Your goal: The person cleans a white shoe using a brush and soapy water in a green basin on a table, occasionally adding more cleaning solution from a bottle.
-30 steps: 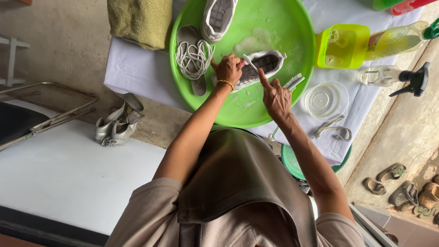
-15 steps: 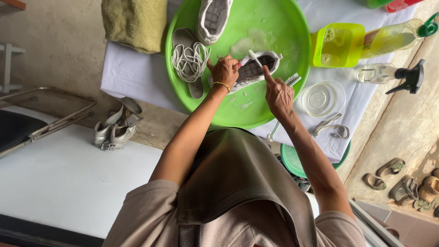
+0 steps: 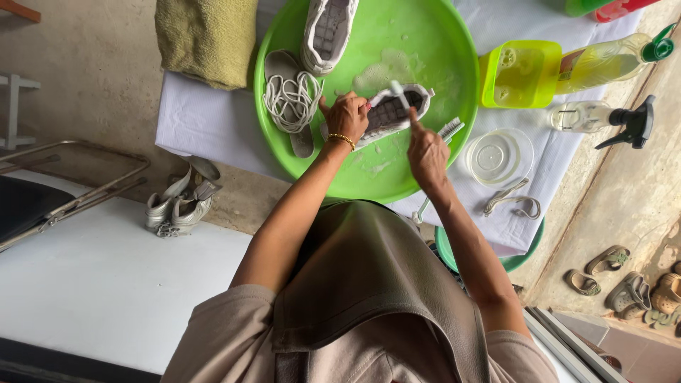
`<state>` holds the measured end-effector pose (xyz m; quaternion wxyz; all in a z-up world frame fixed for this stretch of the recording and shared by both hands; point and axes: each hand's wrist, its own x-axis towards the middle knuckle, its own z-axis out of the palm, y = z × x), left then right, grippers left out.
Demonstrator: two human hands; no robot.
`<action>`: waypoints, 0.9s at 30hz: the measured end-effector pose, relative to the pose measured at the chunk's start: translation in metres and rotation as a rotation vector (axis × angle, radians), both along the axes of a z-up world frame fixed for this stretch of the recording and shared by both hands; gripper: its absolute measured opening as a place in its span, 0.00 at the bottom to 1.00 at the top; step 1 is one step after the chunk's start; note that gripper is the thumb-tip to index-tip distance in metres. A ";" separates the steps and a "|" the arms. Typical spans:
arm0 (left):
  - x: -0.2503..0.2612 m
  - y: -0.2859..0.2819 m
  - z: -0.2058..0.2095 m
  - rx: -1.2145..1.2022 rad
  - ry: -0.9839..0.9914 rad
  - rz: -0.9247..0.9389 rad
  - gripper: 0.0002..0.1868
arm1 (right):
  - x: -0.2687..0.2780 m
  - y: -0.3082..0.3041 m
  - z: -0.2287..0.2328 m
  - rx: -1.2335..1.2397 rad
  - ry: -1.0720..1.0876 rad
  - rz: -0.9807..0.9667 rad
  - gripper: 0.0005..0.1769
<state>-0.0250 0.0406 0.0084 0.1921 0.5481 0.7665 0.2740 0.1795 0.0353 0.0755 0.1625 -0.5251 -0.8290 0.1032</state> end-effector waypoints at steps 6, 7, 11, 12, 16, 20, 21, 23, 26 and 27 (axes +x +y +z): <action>0.000 -0.001 -0.005 0.036 0.000 0.015 0.06 | -0.005 -0.007 0.001 -0.085 0.039 -0.033 0.22; 0.002 -0.002 -0.006 0.019 0.005 0.011 0.06 | 0.000 -0.001 0.001 -0.047 0.048 -0.046 0.22; 0.002 -0.002 -0.007 0.001 0.018 0.009 0.06 | -0.001 -0.006 -0.002 -0.181 0.004 -0.044 0.21; 0.001 -0.002 -0.007 0.009 0.018 0.009 0.06 | -0.003 -0.004 -0.003 -0.140 -0.009 -0.038 0.21; 0.005 -0.003 -0.002 0.009 0.043 -0.039 0.03 | 0.021 0.011 0.006 -0.045 0.014 -0.073 0.21; 0.003 -0.006 0.012 0.133 0.006 -0.156 0.15 | 0.078 0.040 0.023 0.092 0.018 -0.234 0.19; 0.003 -0.005 0.014 0.193 -0.003 -0.188 0.22 | 0.095 0.054 0.019 -0.110 0.001 -0.436 0.16; 0.008 -0.001 0.014 0.120 0.043 -0.214 0.15 | 0.132 0.083 0.005 0.449 -0.140 -0.264 0.12; 0.012 0.004 0.006 0.042 0.117 -0.253 0.10 | 0.177 0.118 -0.019 0.115 -0.278 -0.336 0.12; 0.011 0.005 0.002 0.018 0.147 -0.261 0.08 | 0.182 0.131 -0.028 0.052 -0.286 -0.344 0.12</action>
